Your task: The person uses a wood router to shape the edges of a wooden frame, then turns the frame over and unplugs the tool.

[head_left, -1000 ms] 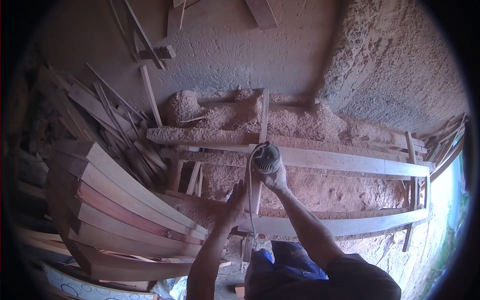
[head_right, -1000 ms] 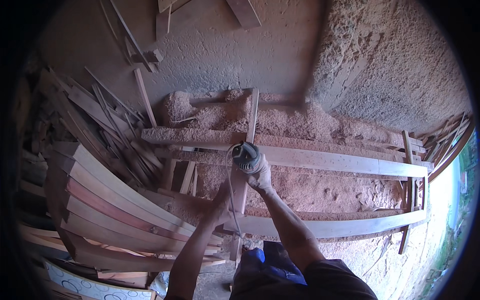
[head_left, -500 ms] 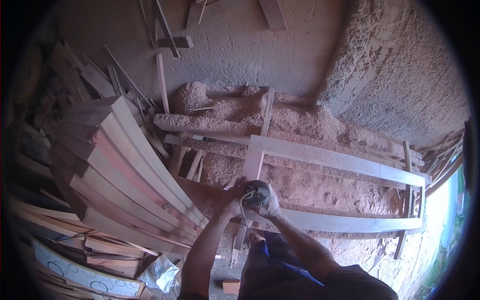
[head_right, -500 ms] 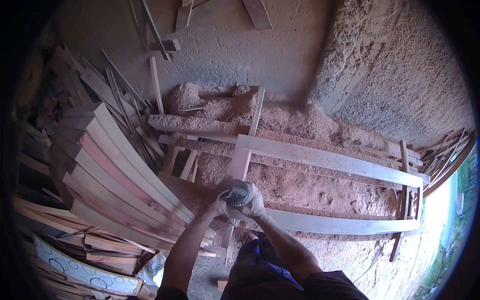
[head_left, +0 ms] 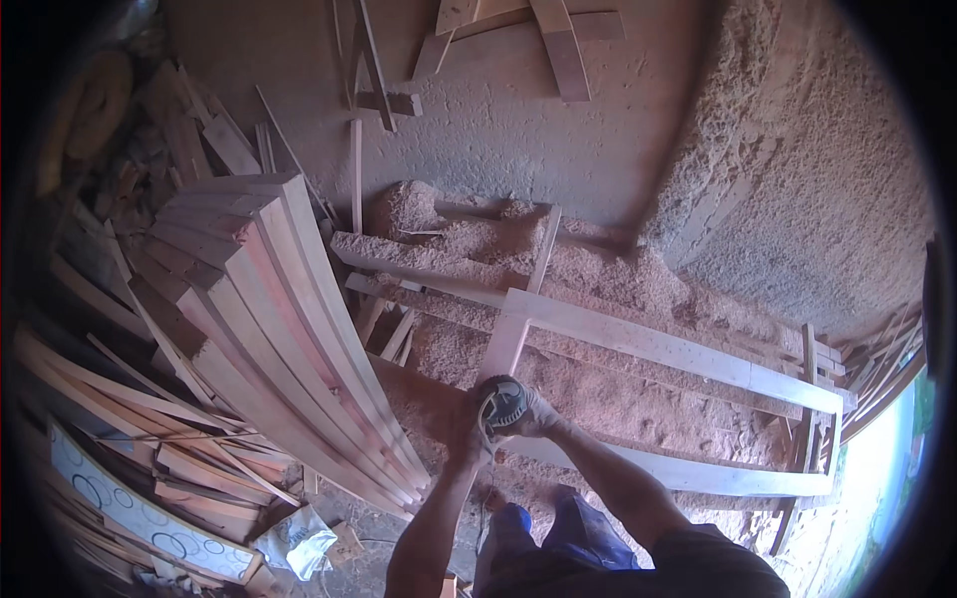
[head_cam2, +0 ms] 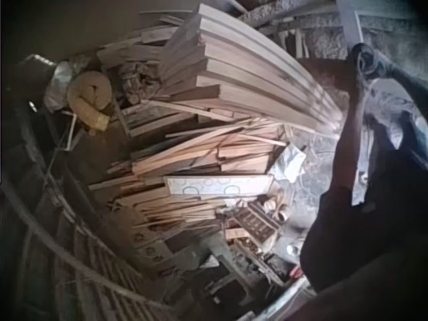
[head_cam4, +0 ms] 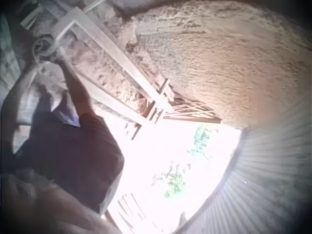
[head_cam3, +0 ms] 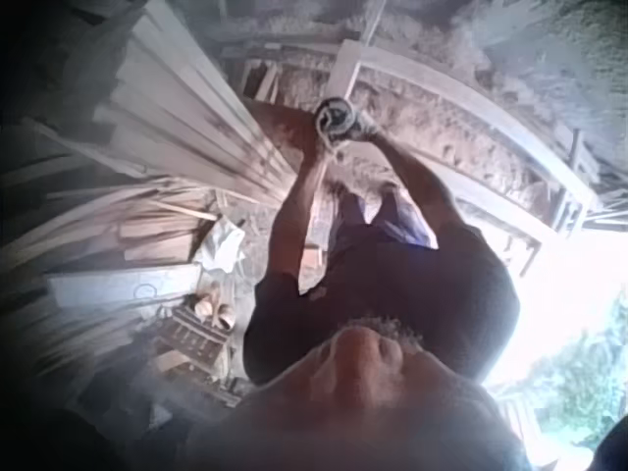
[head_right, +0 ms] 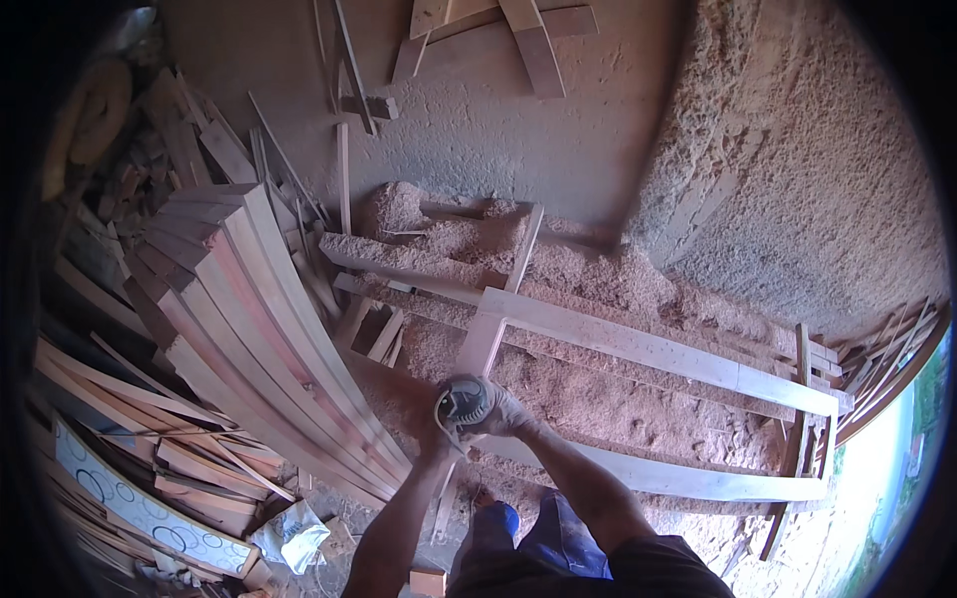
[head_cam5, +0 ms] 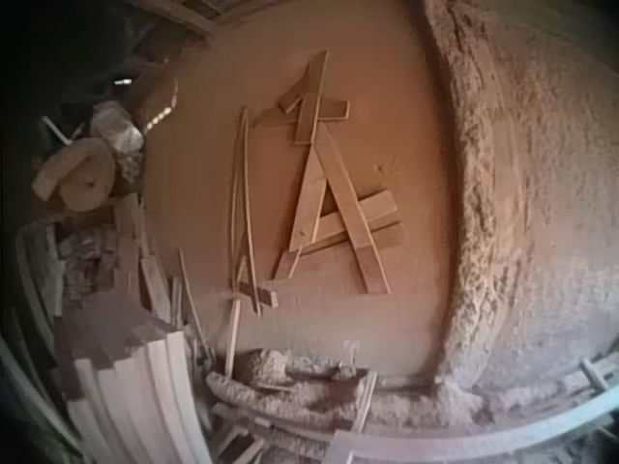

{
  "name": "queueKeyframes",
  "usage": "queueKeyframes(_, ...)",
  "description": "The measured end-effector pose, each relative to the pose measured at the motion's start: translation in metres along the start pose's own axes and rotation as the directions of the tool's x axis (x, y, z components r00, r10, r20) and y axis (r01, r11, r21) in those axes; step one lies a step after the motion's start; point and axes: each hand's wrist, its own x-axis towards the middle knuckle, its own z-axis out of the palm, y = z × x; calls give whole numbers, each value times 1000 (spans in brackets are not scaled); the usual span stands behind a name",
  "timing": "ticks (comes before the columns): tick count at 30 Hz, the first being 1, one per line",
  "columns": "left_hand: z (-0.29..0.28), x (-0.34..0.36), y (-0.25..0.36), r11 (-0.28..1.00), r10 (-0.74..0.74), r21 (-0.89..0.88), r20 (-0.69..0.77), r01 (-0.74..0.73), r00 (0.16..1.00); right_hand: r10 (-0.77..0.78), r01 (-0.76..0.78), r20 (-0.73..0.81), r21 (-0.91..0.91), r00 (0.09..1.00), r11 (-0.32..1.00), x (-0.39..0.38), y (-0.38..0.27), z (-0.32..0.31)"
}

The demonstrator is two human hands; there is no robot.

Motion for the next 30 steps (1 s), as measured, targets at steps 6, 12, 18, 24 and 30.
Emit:
queueKeyframes(6, 55, -31, 39, 899, 15, 398, -443, 182, 896, 4, -2, 294, -6, 956, 1000, 22, 22, -22)
queueKeyframes(12, 60, -42, 26, 894, 68, 387, -614, 226, 786, -61, -25, 495, 165, 867, 986, 48, -1, -13)
queueKeyframes(18, 72, -42, 76, 983, 1, 146, -620, 114, 785, -51, 51, 596, 18, 802, 999, 54, 18, -32)
queueKeyframes(24, 89, -50, 64, 641, 272, 713, -558, 285, 784, 12, -55, 594, 54, 805, 997, 44, 43, -33)
queueKeyframes(30, 128, -58, 89, 805, 144, 524, -628, 279, 765, 41, -78, 555, 43, 831, 996, 3, 43, -57)
